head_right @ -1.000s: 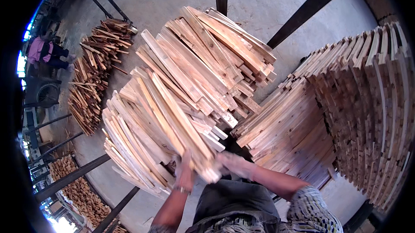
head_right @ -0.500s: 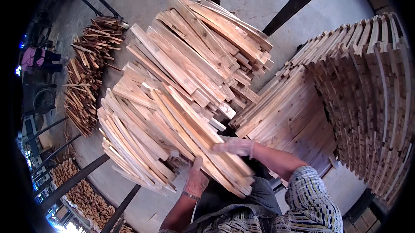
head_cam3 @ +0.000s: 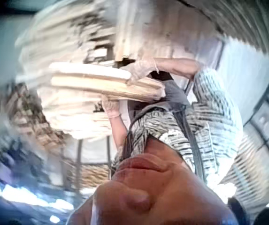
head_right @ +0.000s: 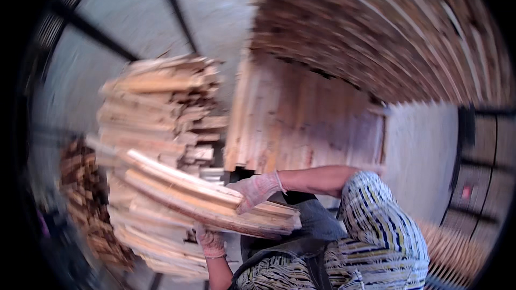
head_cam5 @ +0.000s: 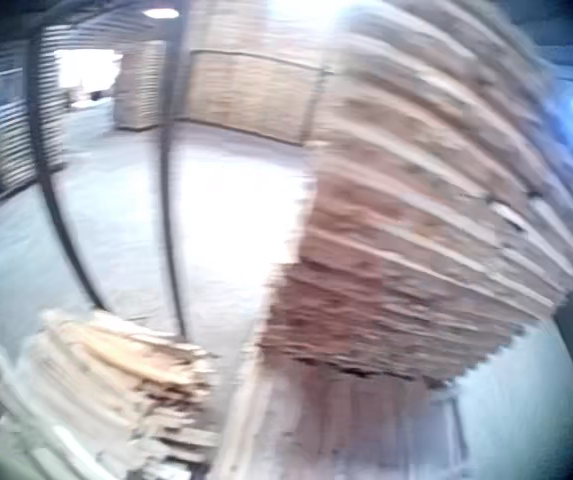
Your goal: The person repeatedly picks up small wooden planks from a pile on the floor and places them onto a growing stack on a metal rack. The person wears gloves and handles the planks by hand, arranging them in layers.
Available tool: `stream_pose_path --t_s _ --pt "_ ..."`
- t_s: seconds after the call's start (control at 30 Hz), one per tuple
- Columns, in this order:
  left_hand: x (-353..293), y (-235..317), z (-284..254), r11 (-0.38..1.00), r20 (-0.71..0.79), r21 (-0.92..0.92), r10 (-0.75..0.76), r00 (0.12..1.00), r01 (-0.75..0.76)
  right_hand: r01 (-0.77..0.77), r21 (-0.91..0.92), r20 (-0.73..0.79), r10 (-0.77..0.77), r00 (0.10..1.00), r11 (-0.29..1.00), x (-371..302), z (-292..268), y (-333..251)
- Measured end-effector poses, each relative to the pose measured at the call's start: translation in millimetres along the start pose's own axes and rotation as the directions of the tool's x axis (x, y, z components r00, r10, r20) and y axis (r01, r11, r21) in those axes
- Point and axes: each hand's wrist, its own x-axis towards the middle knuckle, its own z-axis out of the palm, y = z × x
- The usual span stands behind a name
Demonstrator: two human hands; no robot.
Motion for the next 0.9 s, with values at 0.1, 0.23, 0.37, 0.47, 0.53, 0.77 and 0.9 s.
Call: stream_pose_path --t_s 0.1,0.23,0.37,0.47,0.53,0.77,0.9 --pt "11.8 -4.9 30.0 0.987 -0.002 0.158 0.026 1.000 -0.026 0.018 0.128 -0.048 -0.012 0.999 0.992 -58.8 -15.6 -10.8" --pt "-9.8 -38.5 169.6 0.936 0.222 0.320 0.075 0.972 -0.145 0.202 0.306 -0.380 -0.075 0.922 0.931 -164.9 -49.6 -54.7" --pt "7.4 -50.4 258.7 0.882 0.455 0.390 0.064 0.888 -0.264 0.185 -0.026 -0.689 -0.151 0.709 0.982 -219.9 -51.5 -41.1" --pt "20.2 -69.0 308.9 0.866 0.465 0.464 -0.060 0.883 -0.185 0.173 -0.164 -0.854 -0.228 0.468 0.971 -248.9 -61.2 -7.3" --pt "36.1 -97.5 326.4 0.809 0.548 0.496 -0.011 0.836 -0.315 0.185 -0.271 -0.872 -0.322 0.367 0.945 -281.9 -69.9 -4.8" --pt "137.7 -179.3 315.5 0.233 0.627 0.778 -0.230 0.744 -0.583 -0.076 -0.215 -0.975 -0.210 0.068 0.974 -317.8 -49.8 105.9" --pt "178.4 -171.7 315.8 -0.158 0.784 0.520 -0.300 0.543 -0.839 -0.135 -0.137 -0.988 -0.126 0.085 0.981 -312.3 -65.1 159.9"
